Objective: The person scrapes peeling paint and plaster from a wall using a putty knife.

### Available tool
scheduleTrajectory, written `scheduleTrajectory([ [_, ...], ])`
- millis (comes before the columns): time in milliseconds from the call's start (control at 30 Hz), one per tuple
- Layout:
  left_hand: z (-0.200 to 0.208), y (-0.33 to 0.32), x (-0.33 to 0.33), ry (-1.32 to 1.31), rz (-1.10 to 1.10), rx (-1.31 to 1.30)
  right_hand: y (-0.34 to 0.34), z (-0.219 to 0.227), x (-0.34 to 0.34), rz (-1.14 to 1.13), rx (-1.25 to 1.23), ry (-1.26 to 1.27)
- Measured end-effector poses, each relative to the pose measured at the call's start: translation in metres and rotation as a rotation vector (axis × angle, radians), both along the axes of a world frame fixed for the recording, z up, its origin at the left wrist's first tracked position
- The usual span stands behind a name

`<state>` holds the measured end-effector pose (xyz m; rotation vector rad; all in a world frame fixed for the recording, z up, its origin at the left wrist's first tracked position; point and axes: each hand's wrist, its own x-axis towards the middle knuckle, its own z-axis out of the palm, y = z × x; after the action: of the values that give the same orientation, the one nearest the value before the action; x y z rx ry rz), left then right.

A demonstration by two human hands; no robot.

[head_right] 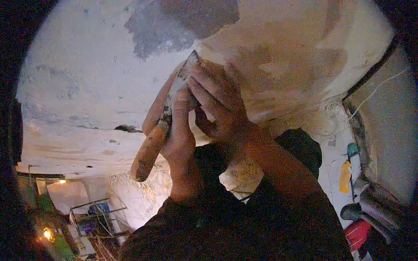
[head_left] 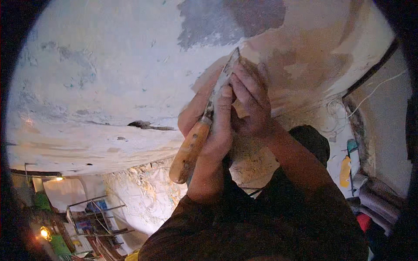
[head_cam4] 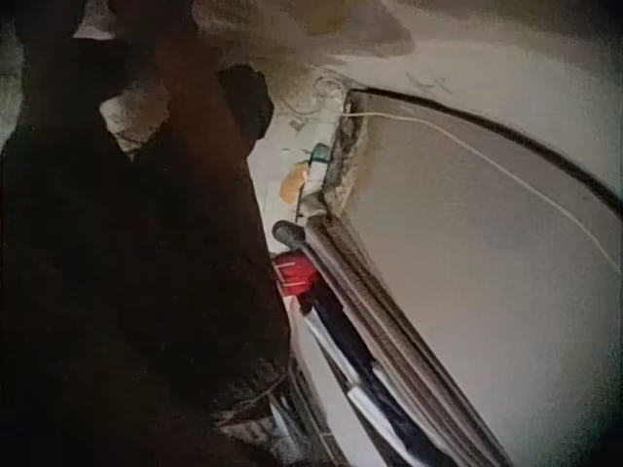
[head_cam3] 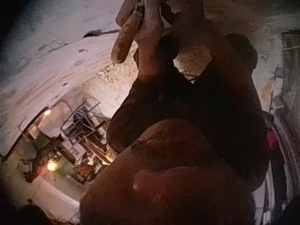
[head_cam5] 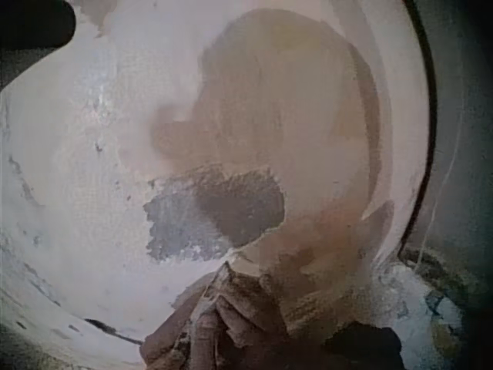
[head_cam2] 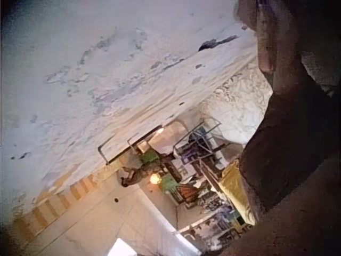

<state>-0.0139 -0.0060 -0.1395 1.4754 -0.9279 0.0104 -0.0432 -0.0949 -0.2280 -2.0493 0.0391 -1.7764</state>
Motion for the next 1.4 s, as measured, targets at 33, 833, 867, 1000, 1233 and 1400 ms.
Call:
scheduleTrajectory([
  [33, 0.001, -0.002, 0.000, -0.019, 0.012, -0.007, 0.000, 0.000, 0.000, -0.002, 0.020, -0.009],
  [833, -0.002, -0.006, 0.001, -0.054, 0.040, -0.021, -0.008, -0.002, 0.007, 0.055, 0.015, -0.094],
  [867, -0.002, -0.007, 0.002, -0.057, 0.037, -0.020, -0.005, -0.002, 0.008, 0.052, -0.008, -0.070],
  [1000, -0.002, -0.002, 0.005, -0.018, 0.028, -0.019, -0.001, 0.000, 0.009, 0.067, 0.033, -0.092],
  [1233, -0.002, -0.005, 0.007, 0.004, 0.004, -0.055, -0.009, -0.012, 0.010, 0.015, -0.041, -0.040],
  [1400, -0.005, -0.003, 0.004, 0.009, 0.030, -0.005, -0.023, -0.035, 0.020, -0.200, -0.145, -0.031],
])
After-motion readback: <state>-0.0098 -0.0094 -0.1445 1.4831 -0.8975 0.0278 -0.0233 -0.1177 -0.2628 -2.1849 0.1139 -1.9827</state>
